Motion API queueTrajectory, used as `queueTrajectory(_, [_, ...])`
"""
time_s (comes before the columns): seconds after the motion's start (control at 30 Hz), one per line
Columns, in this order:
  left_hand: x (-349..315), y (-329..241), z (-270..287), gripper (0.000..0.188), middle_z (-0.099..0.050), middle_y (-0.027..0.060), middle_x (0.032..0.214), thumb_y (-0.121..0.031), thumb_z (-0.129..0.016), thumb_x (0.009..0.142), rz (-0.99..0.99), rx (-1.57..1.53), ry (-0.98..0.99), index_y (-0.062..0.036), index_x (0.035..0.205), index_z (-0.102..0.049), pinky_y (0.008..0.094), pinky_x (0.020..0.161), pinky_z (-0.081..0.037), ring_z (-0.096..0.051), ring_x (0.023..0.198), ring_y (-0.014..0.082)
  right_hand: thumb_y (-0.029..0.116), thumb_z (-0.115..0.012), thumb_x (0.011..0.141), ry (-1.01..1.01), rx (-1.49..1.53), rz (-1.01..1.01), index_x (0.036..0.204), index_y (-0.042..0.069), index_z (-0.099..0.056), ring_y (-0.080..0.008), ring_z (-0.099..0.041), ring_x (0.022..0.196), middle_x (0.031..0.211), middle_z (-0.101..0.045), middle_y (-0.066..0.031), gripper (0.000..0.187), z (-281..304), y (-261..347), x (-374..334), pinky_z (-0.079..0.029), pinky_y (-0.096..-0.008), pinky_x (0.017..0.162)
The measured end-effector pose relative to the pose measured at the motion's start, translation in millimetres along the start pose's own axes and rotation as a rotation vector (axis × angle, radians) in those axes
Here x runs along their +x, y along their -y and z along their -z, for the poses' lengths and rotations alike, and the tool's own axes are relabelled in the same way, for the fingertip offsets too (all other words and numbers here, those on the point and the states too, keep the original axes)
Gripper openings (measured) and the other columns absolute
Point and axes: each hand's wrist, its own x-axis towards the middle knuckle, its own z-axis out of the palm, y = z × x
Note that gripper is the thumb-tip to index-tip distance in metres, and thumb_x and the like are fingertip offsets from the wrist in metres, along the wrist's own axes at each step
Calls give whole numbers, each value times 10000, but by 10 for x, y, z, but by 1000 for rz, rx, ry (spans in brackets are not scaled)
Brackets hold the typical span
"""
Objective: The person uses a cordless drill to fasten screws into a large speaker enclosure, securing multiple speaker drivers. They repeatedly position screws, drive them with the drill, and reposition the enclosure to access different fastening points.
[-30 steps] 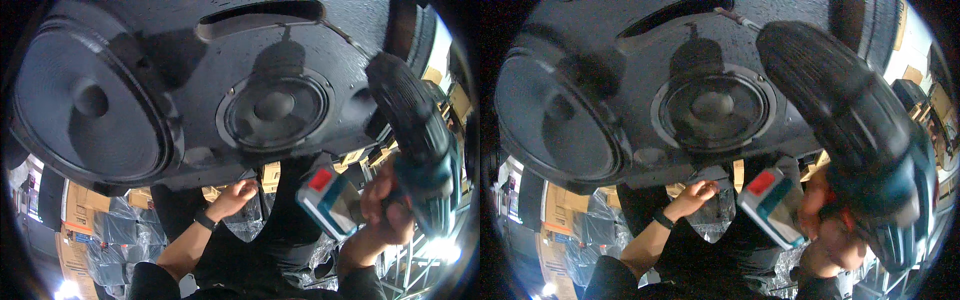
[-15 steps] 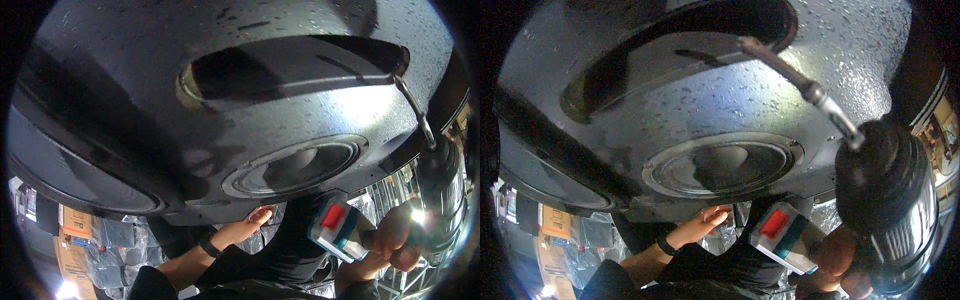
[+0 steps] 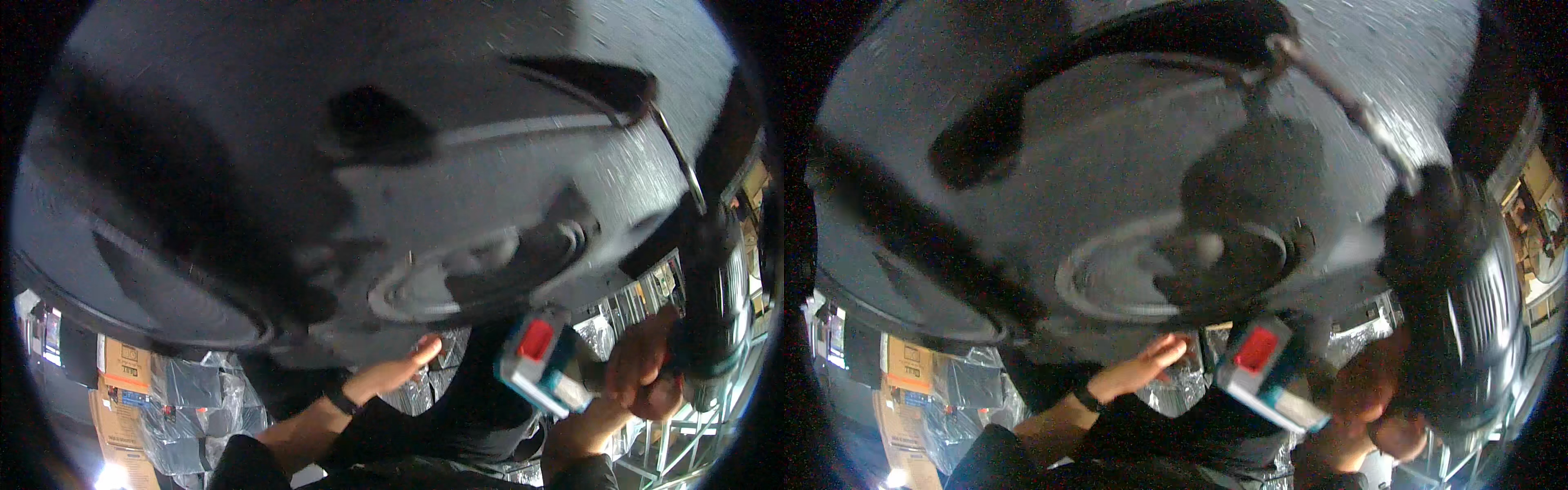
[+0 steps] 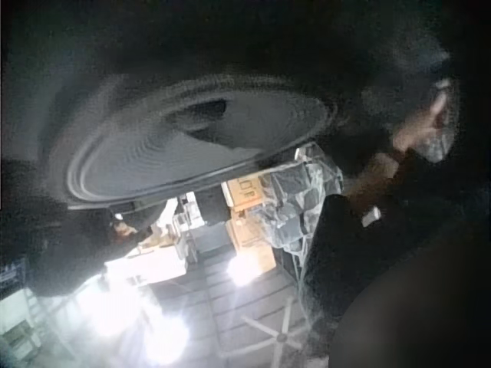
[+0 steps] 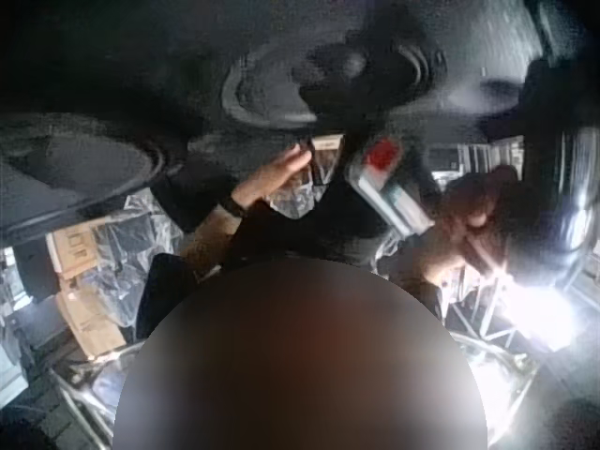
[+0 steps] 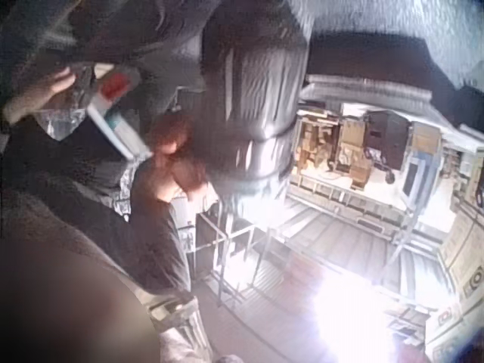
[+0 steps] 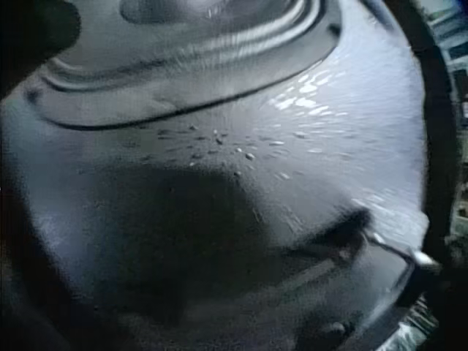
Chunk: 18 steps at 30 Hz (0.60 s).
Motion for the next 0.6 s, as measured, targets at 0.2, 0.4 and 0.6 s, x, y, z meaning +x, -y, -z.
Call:
queueTrajectory(0.2, [-146, 58, 175, 414, -722, 4, 1204, -435, -527, 1089, -377, 85, -127, -95, 1299, -636, 326, 853, -534, -665, 1103, 130, 369, -726, 819, -881, -763, 288, 1254, -64, -564, -171, -592, 698, 819, -633, -91, 634, -1026, -478, 218, -469, -302, 639])
queueTrajectory(0.4, [-1192, -596, -470, 305, -765, 52, 1108, -301, -581, 1090, -652, 233, -259, -30, 1202, -668, 273, 814, -507, -689, 1031, 123, 67, -653, 957, -933, -1543, 589, 1419, 14, -565, -187, -622, 1155, 1408, -651, -131, 474, -1047, -464, 600, -495, -334, 1007])
queueTrajectory(0.6, [-1867, -1455, -971, 317, -725, 59, 1245, -315, -545, 1102, -1077, 283, -566, -91, 1315, -611, 310, 901, -540, -662, 1151, 147, 198, -824, 834, -999, -1461, 939, 1572, -25, -321, -310, -540, 1254, 1440, -488, -186, 921, -956, -254, 1207, -424, -415, 1100])
